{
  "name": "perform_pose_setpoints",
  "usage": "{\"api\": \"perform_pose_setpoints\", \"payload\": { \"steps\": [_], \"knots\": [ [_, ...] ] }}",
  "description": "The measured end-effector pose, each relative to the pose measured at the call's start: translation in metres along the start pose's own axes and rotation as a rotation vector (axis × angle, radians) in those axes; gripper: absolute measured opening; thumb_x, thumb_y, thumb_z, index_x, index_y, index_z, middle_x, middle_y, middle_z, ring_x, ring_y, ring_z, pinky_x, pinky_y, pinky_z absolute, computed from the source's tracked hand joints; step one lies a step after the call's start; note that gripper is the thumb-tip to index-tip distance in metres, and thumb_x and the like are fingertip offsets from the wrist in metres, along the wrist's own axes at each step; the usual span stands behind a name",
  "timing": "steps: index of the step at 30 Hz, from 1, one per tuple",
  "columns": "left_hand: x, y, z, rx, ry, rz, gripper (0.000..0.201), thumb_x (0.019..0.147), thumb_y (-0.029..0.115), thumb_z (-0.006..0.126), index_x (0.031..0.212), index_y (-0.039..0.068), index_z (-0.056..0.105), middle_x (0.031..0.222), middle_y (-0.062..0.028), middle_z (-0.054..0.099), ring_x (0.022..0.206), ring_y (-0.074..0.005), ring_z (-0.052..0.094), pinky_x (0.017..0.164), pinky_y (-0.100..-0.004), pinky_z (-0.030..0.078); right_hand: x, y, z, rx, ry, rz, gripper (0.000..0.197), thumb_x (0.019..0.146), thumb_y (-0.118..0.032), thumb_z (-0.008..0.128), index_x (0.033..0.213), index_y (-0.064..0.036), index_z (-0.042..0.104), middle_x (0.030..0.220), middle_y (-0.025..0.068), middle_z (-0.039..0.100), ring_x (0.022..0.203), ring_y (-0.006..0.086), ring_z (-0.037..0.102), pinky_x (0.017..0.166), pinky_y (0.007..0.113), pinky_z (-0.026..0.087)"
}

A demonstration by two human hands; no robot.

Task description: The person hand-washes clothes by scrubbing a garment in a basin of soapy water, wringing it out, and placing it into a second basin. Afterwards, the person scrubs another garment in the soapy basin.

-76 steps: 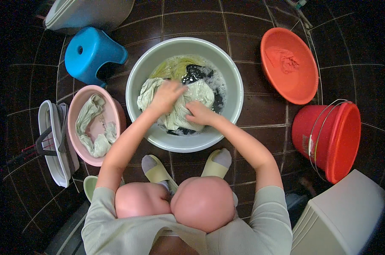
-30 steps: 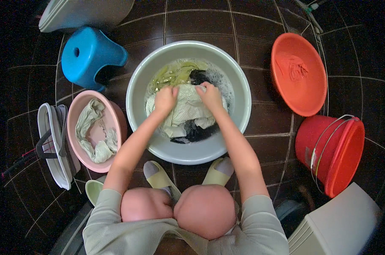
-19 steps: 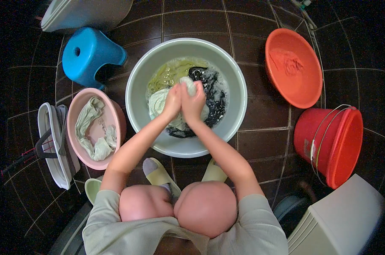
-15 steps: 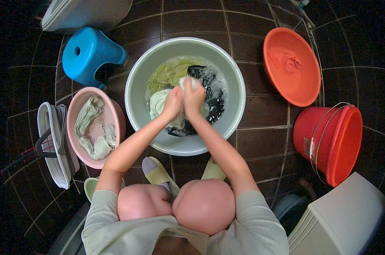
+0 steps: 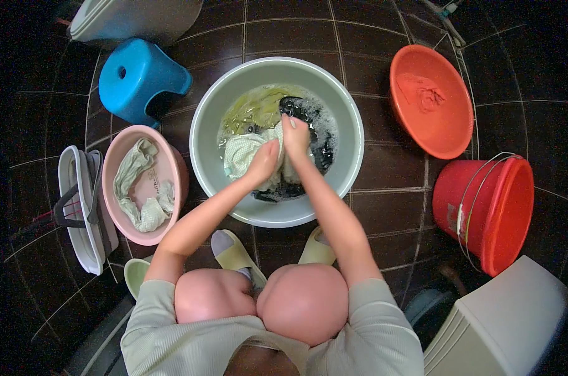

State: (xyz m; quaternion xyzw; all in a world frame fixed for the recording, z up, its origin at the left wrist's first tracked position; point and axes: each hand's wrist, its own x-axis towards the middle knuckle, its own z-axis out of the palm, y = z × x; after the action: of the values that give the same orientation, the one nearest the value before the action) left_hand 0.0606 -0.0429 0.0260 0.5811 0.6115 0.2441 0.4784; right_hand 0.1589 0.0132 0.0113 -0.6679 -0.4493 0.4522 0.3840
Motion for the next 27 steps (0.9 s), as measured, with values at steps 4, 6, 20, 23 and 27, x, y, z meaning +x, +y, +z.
{"api": "perform_pose_setpoints", "payload": {
  "steps": [4,6,20,23,27],
  "knots": [
    [0.001,-0.012,-0.035,-0.475,-0.189,-0.110,0.056,0.091,0.043,0.033,0.112,-0.006,0.049,0.113,-0.0251,0.052,0.112,-0.0328,0.046,0.095,-0.0346,0.033,0.002,-0.007,-0.019,0.175,-0.178,-0.172,0.038,0.082,-0.035,0.061,0.068,-0.0004,0.056,0.057,0.0021,0.050,0.058,0.0088,0.041,0.055,0.028,0.036],
    [-0.005,-0.007,-0.041,-0.246,-0.181,-0.089,0.059,0.088,0.048,0.036,0.113,-0.005,0.049,0.112,-0.0254,0.052,0.110,-0.0333,0.048,0.094,-0.0353,0.034,0.014,-0.007,-0.048,0.000,-0.321,-0.160,0.035,0.077,-0.036,0.064,0.072,-0.0020,0.060,0.064,0.0028,0.058,0.063,0.0109,0.050,0.062,0.026,0.040],
    [0.040,-0.026,-0.086,0.400,-0.816,-0.162,0.054,0.059,0.029,0.073,0.105,0.004,0.059,0.095,-0.0166,0.063,0.089,-0.0261,0.060,0.080,-0.0329,0.045,0.018,-0.039,-0.088,-0.793,-1.047,-0.033,0.043,0.065,-0.039,0.065,0.086,-0.0018,0.066,0.084,0.0190,0.064,0.078,0.0296,0.062,0.073,0.034,0.048],
    [0.035,-0.016,-0.071,0.545,-0.263,-0.017,0.061,0.061,0.040,0.071,0.108,0.004,0.055,0.091,-0.0168,0.063,0.087,-0.0274,0.061,0.077,-0.0357,0.047,0.031,-0.011,-0.077,-0.967,-0.919,-0.003,0.046,0.069,-0.037,0.064,0.102,-0.0050,0.061,0.095,0.0169,0.063,0.089,0.0288,0.060,0.077,0.035,0.047],
    [0.015,-0.017,-0.043,0.755,0.171,0.222,0.063,0.064,0.041,0.066,0.110,0.003,0.047,0.096,-0.0150,0.055,0.086,-0.0287,0.057,0.068,-0.0413,0.048,0.002,0.009,-0.043,-1.106,-0.290,-0.535,0.057,0.075,-0.041,0.059,0.124,-0.0181,0.043,0.097,0.0118,0.056,0.087,0.0282,0.056,0.072,0.043,0.044]
  ]
}}
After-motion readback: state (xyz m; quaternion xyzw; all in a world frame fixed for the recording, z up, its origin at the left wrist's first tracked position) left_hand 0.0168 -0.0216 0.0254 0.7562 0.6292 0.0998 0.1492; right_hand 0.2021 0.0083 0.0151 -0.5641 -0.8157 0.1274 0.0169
